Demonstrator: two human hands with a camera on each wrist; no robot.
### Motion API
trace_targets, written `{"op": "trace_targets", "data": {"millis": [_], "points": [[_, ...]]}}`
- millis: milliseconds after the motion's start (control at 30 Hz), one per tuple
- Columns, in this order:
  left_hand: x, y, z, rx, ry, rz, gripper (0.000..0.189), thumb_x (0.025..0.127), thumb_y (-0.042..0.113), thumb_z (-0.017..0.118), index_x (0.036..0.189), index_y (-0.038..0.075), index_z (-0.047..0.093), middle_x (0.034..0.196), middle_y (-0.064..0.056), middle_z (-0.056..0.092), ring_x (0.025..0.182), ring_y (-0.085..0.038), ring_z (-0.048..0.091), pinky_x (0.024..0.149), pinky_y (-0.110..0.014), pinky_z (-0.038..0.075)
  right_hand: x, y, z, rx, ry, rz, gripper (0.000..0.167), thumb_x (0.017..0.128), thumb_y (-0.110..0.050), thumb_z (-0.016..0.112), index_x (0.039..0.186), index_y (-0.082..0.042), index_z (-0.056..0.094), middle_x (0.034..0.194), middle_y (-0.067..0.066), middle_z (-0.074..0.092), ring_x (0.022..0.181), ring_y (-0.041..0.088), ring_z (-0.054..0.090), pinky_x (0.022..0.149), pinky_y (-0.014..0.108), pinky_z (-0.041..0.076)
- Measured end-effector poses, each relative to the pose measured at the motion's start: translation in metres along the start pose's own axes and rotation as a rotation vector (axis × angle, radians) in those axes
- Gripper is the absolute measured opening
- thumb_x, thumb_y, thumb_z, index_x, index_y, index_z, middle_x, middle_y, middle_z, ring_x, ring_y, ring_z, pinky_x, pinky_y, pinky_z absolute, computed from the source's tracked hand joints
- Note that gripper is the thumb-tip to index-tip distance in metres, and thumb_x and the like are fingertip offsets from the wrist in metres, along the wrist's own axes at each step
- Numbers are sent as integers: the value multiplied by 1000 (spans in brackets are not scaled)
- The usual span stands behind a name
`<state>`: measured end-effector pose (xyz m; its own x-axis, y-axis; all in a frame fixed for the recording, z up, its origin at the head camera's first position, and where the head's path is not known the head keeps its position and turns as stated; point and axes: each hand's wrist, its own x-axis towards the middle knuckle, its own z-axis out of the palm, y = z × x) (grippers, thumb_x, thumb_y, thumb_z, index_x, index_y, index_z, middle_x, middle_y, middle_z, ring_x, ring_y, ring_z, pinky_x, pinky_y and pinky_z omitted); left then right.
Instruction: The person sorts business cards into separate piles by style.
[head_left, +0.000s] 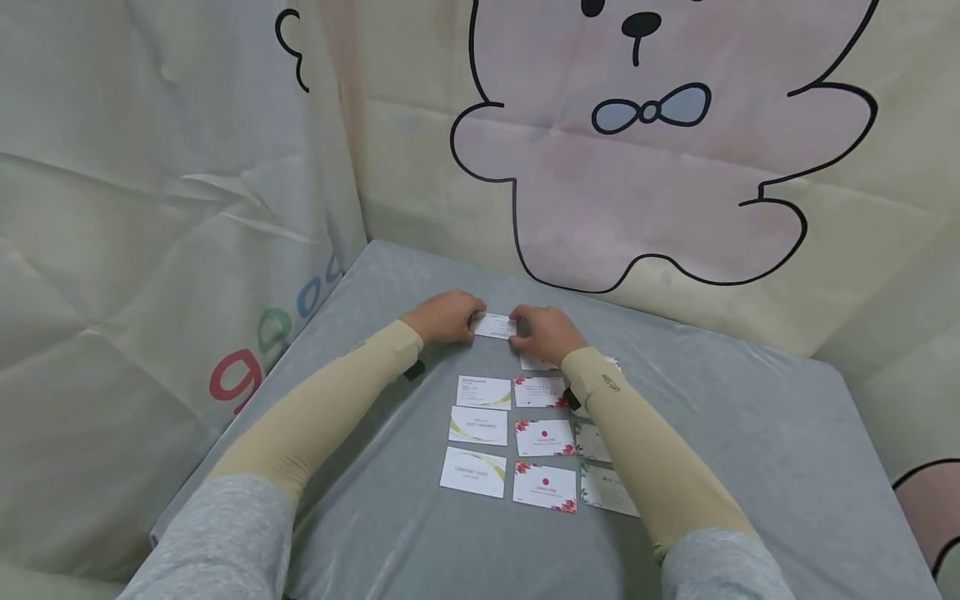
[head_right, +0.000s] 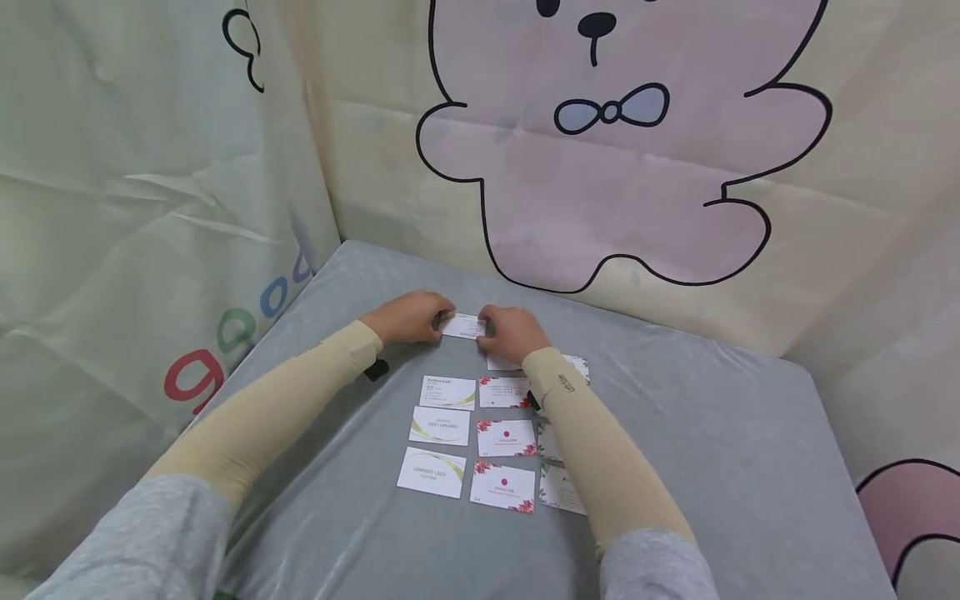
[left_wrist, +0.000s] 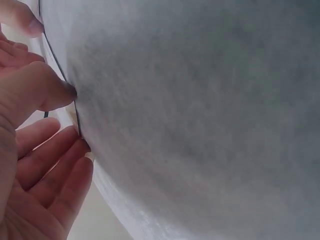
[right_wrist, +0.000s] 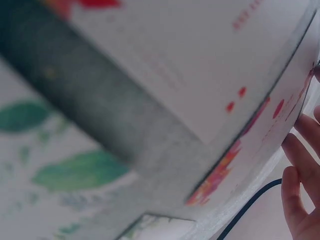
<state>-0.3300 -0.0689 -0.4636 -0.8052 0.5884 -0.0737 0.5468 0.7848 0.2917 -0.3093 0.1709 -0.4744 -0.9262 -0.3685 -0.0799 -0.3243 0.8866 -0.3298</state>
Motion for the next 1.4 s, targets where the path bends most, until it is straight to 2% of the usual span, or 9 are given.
{"op": "trace_targets", "data": {"millis": [167, 267, 333, 467, 600, 833, 1067, 1300, 1400], "points": [[-8, 2, 10, 37, -18, -34, 48, 95, 20, 79, 139, 5, 67, 128, -10, 71, 116, -25, 67, 106, -41, 55, -7, 2, 5, 41, -41, 8, 56, 97, -43, 80, 146, -22, 63, 141, 5, 71, 129, 28, 65, 114, 54, 51], [-25, 6, 10, 33, 16, -27, 56, 97, 23, 78, 148, 4, 62, 144, -12, 66, 134, -28, 64, 117, -43, 50, -24, -2, 2, 64, -16, -35, 59, 96, -44, 80, 147, -20, 63, 142, 4, 70, 127, 26, 66, 113, 53, 53], [-44, 12, 8, 3, 34, 0, 57, 98, 25, 78, 148, 4, 62, 148, -13, 65, 138, -28, 62, 119, -44, 48, -42, -6, -2, 52, 5, -93, 60, 96, -44, 81, 146, -17, 64, 143, 4, 71, 130, 27, 67, 117, 54, 49], [-84, 27, 5, -59, 12, 65, 56, 98, 27, 79, 147, 4, 64, 147, -12, 67, 139, -28, 62, 120, -45, 47, -74, -16, -2, -2, -1, -184, 60, 92, -44, 85, 142, -15, 68, 139, 4, 73, 134, 26, 66, 123, 57, 37], [-103, 36, 10, -66, -7, 110, 52, 98, 30, 81, 143, 6, 68, 141, -8, 73, 132, -25, 67, 116, -43, 51, -89, -22, 6, -47, -41, -222, 57, 91, -45, 87, 138, -18, 69, 133, 1, 75, 131, 23, 67, 123, 58, 35], [-111, 43, 22, -72, 0, 109, 45, 95, 26, 84, 135, 7, 74, 131, -7, 78, 120, -22, 72, 108, -41, 55, -93, -29, 15, -42, -25, -253, 46, 90, -38, 89, 129, -18, 74, 120, -2, 77, 119, 18, 70, 122, 53, 38], [-109, 46, 25, -20, -4, 93, 43, 94, 29, 85, 132, 10, 77, 123, -2, 80, 102, -16, 70, 98, -39, 58, -92, -27, 18, -44, -15, -272, 36, 92, -38, 88, 121, -20, 75, 109, -6, 76, 105, 13, 69, 120, 51, 39], [-106, 47, 25, -8, -2, 102, 39, 94, 29, 85, 128, 12, 78, 116, 0, 80, 93, -14, 65, 94, -39, 58, -92, -27, 15, -19, -47, -259, 37, 92, -37, 88, 121, -19, 75, 111, -5, 76, 107, 15, 69, 124, 51, 37], [-105, 48, 25, -15, -5, 100, 39, 93, 27, 85, 128, 11, 77, 117, 0, 80, 95, -15, 65, 94, -39, 58, -92, -27, 13, 1, -67, -257, 37, 92, -36, 88, 122, -18, 75, 113, -4, 77, 109, 16, 70, 125, 52, 36]]}}
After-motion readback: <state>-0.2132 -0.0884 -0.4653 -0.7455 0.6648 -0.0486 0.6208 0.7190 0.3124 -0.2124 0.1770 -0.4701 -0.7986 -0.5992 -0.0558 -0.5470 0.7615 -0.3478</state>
